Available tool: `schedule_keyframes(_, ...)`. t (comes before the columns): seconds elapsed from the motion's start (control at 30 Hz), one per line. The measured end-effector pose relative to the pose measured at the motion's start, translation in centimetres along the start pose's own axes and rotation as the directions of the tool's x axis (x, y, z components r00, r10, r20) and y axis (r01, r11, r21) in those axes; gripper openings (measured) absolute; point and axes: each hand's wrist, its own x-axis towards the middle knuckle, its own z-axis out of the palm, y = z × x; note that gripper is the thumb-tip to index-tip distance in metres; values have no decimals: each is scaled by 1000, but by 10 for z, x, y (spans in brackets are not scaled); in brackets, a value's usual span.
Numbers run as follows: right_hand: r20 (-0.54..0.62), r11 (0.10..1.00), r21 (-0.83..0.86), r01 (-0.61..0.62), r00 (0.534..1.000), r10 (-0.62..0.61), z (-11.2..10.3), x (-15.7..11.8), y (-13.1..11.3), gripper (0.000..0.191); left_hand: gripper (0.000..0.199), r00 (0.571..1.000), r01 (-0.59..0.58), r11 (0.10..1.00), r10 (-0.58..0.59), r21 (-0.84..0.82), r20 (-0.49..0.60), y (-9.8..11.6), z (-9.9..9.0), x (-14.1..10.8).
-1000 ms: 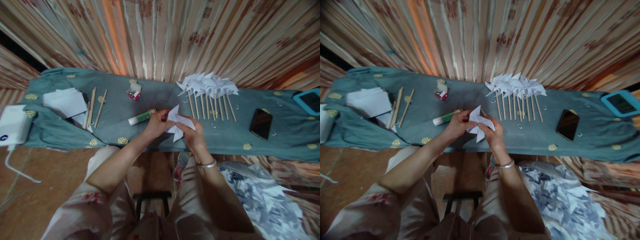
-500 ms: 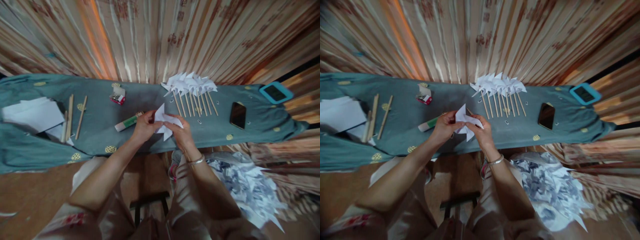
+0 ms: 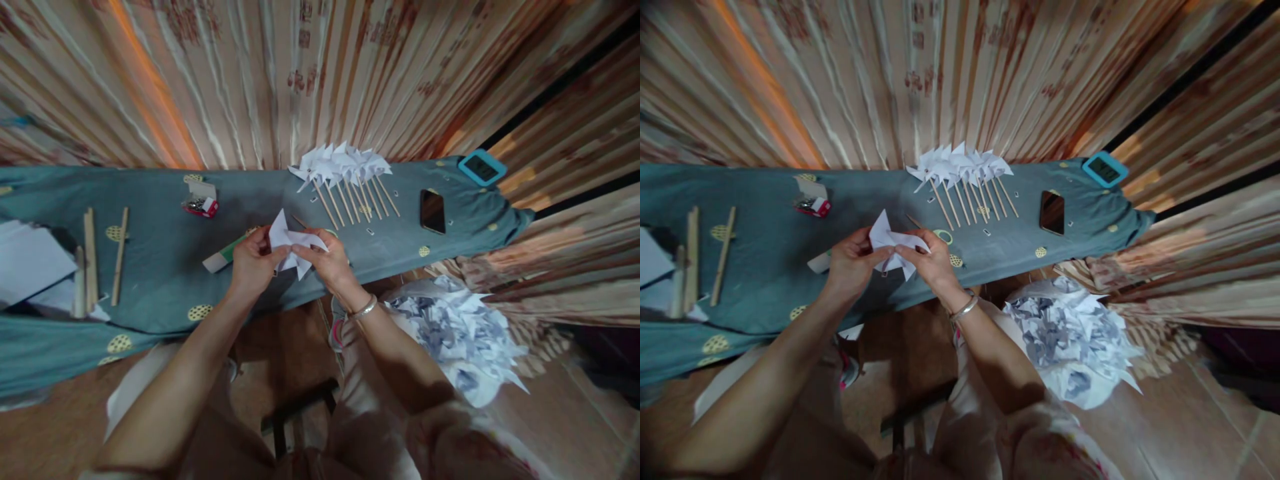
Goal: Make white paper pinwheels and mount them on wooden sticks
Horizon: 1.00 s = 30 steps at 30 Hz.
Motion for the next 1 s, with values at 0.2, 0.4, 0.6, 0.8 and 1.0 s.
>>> schedule_keyframes(0.2, -4, 998, -61, 11, 1000, -11, 11, -3, 9, 41, 43, 998, -63, 992, 66, 108, -18, 2, -13, -8)
schedule_keyframes(0.4, 1, 999, -45, -14, 1000, 14, 22, -10, 11, 47, 44, 998, -57, 990, 59, 126, -17, 0, -25, -14)
schedule_keyframes(0.6, 17, 997, -25, -74, 997, 74, 27, -23, 12, 50, 48, 999, -51, 989, 53, 141, -11, -6, -33, -22)
schedule_keyframes(0.8, 14, 992, 12, -122, 992, 122, 32, -34, 9, 46, 50, 1000, -15, 994, 15, 104, 2, -9, -39, -29)
schedule_keyframes(1.0, -16, 988, 38, -148, 989, 148, 39, -36, 5, 50, 49, 1000, 14, 998, -14, 57, -11, -6, -42, -30)
